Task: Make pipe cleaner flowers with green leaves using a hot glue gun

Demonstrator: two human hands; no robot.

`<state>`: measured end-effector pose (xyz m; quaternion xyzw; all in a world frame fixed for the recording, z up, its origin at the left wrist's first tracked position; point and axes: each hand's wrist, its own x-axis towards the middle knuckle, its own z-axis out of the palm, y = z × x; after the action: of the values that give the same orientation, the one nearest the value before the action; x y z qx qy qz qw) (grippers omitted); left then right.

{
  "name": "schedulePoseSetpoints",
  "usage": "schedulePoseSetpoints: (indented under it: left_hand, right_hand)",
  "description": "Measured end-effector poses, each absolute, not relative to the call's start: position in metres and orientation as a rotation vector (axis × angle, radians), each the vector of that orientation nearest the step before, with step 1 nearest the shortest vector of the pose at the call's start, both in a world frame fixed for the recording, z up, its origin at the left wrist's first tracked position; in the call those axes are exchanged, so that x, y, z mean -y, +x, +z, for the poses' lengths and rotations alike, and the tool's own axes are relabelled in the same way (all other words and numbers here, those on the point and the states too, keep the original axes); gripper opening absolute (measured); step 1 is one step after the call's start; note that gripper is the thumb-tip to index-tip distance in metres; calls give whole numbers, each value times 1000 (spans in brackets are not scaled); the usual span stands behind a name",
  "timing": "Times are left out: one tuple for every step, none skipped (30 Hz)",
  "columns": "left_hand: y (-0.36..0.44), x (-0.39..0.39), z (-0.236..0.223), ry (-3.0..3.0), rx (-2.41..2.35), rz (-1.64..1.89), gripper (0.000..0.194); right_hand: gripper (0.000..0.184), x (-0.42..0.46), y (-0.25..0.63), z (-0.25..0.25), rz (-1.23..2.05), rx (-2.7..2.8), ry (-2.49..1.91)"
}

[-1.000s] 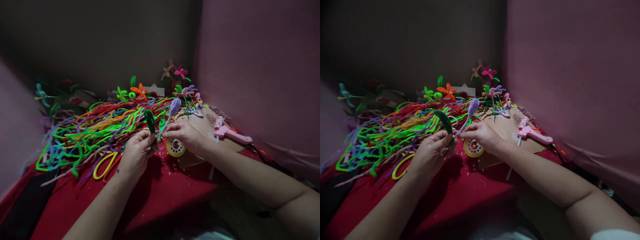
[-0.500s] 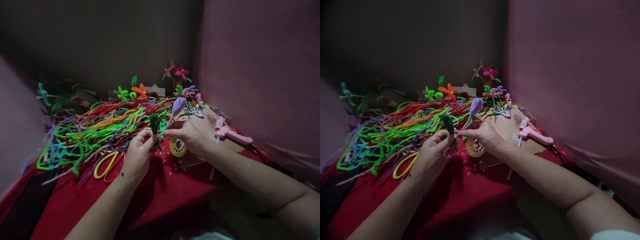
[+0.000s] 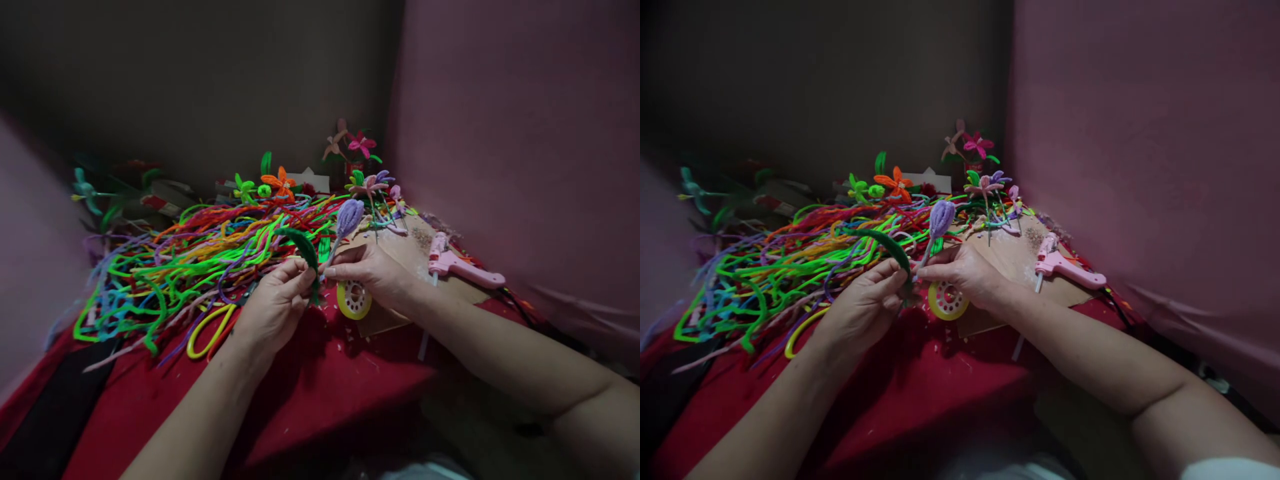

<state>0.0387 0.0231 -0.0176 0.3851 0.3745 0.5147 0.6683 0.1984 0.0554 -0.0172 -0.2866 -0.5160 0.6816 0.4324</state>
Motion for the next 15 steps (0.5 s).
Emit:
schedulePoseSetpoints:
  left_hand:
    - [39, -23, -18, 856, -845, 1151, 20]
    - [39, -23, -18, 847, -852, 1145, 21]
    - [40, -24, -19, 839, -859, 1139, 21]
    - [40, -24, -19, 832, -861, 1136, 21]
    - [40, -25, -20, 826, -859, 1134, 22]
    - [40, -25, -21, 819, -852, 1127, 22]
    - [40, -26, -22, 811, -843, 1119, 23]
    - [40, -26, -23, 804, -832, 1108, 24]
    - [40, -26, -24, 795, -821, 1100, 25]
    - [41, -26, -24, 786, -810, 1097, 27]
    - [41, -26, -25, 775, -803, 1095, 28]
    - [42, -25, -24, 767, -800, 1092, 30]
    - [42, -25, -24, 761, -799, 1089, 32]
    - [43, -24, -23, 757, -803, 1086, 33]
    - [43, -23, -23, 757, -809, 1084, 34]
  right_hand:
    - [10, -55, 198, -18, 1717, 1276, -719]
    - [11, -56, 198, -19, 1735, 1265, -720]
    - [11, -56, 198, -20, 1746, 1258, -715]
    - [13, -55, 198, -20, 1751, 1259, -704]
    - [14, -55, 199, -20, 1752, 1265, -694]
    - [15, -55, 199, -20, 1756, 1279, -689]
    - [16, -55, 199, -20, 1769, 1296, -689]
    - [17, -55, 199, -20, 1783, 1309, -691]
    - [18, -54, 199, -19, 1799, 1315, -691]
    - [19, -53, 199, -19, 1815, 1312, -686]
    - [18, -52, 198, -19, 1832, 1306, -672]
    - [18, -51, 198, -19, 1854, 1295, -652]
    - [18, -50, 197, -19, 1880, 1282, -627]
    - [18, -50, 197, -19, 1907, 1273, -604]
    - [18, -49, 197, -20, 1924, 1264, -591]
